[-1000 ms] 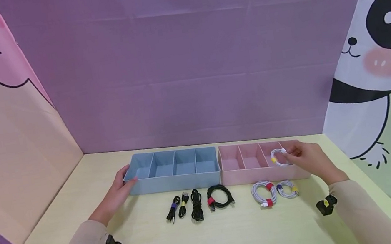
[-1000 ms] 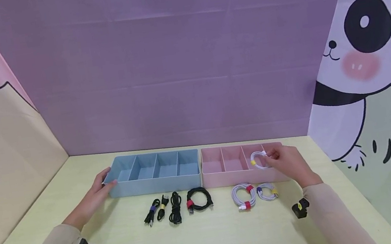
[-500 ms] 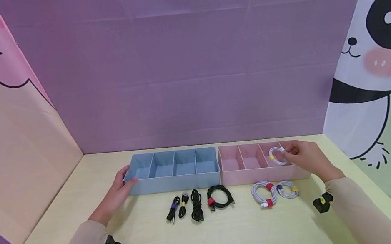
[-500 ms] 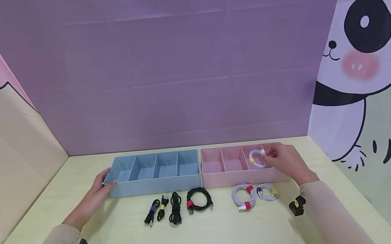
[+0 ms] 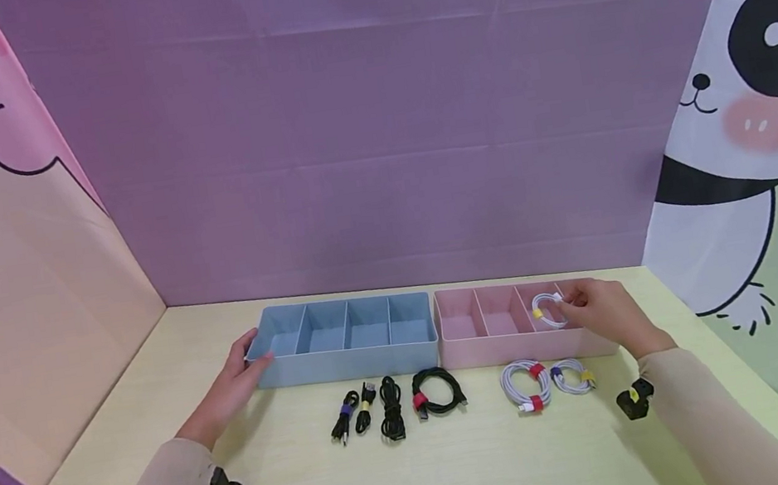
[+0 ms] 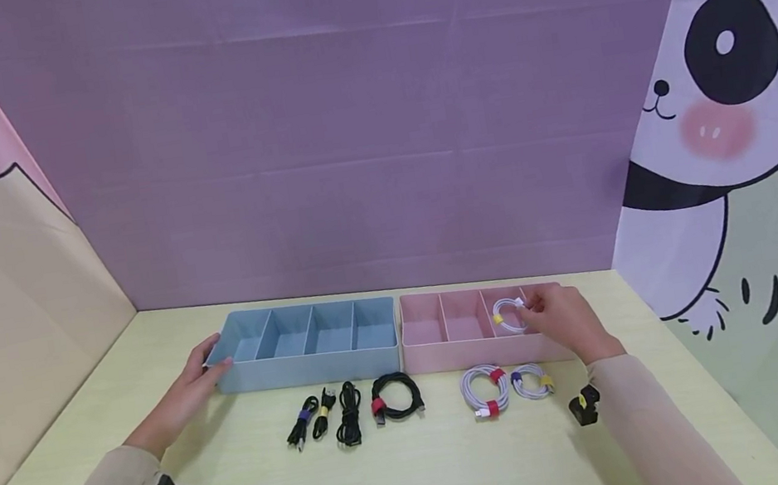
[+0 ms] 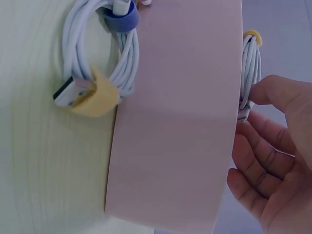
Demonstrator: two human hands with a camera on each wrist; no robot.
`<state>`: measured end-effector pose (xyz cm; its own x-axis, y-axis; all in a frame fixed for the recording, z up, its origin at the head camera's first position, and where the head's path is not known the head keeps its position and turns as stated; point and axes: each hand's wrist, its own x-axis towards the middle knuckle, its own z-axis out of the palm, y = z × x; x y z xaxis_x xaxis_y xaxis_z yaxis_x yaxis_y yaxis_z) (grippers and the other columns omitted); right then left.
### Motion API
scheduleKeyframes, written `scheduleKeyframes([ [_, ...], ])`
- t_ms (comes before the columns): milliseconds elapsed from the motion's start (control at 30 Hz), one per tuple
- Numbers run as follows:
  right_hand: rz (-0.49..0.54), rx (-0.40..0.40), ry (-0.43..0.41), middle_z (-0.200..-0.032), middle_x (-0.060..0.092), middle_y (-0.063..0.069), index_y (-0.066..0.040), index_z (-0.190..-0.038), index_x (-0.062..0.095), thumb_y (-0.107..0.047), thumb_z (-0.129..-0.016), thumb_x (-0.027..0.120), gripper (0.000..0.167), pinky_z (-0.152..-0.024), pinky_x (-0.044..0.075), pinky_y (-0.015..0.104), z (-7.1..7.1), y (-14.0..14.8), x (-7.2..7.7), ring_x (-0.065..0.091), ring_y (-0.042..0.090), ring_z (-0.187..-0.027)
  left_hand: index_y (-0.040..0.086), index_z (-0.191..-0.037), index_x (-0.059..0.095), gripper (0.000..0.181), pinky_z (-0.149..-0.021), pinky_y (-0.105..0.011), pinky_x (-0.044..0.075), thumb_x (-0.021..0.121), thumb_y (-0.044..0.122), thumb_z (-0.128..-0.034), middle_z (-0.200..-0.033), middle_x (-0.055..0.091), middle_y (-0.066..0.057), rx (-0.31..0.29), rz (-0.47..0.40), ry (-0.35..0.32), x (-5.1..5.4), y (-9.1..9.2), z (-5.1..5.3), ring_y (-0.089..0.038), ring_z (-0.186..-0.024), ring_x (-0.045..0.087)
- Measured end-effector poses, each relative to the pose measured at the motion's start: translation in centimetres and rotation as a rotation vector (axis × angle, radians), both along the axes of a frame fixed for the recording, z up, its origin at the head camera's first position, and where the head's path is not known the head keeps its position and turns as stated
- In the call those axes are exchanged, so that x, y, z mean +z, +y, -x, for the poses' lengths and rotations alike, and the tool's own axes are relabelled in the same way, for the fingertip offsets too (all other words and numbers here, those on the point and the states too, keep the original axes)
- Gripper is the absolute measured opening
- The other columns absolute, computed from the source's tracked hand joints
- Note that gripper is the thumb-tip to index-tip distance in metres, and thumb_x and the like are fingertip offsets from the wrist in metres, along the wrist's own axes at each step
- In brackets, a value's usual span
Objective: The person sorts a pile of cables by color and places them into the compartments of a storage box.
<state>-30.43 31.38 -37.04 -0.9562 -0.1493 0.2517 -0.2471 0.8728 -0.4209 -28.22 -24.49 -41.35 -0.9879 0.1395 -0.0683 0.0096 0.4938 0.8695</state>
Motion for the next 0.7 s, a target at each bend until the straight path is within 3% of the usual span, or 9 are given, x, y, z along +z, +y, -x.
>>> scheduleKeyframes([
  [300, 0.019, -0.038, -0.063, -0.086, 0.069, 0.007, -0.006, -0.092, 0.065, -0.026, -0.095, 0.07, 0.021, -0.073, 0.055, 0.039, 0.19, -0.21, 0.06, 0.061, 0.025, -0.08, 0.006, -0.16, -0.006, 0.083, -0.115, -0.066, 0.012, 0.042, 0.047, -0.1063, -0.163, -0.006, -0.028, 0.0, -0.002, 0.006, -0.05, 0.05, -0.05, -0.052, -0.147, 0.007],
  [700, 0.006, -0.009, -0.07, -0.084, 0.065, 0.006, -0.003, -0.095, 0.069, -0.018, -0.095, 0.067, 0.016, -0.07, 0.052, 0.036, 0.23, -0.32, 0.43, 0.057, 0.024, -0.077, 0.007, -0.16, -0.008, 0.085, -0.114, -0.068, 0.012, 0.042, 0.049, -0.1059, -0.163, -0.007, -0.028, -0.005, 0.001, -0.002, 0.12, -0.13, -0.03, -0.053, -0.146, 0.007],
])
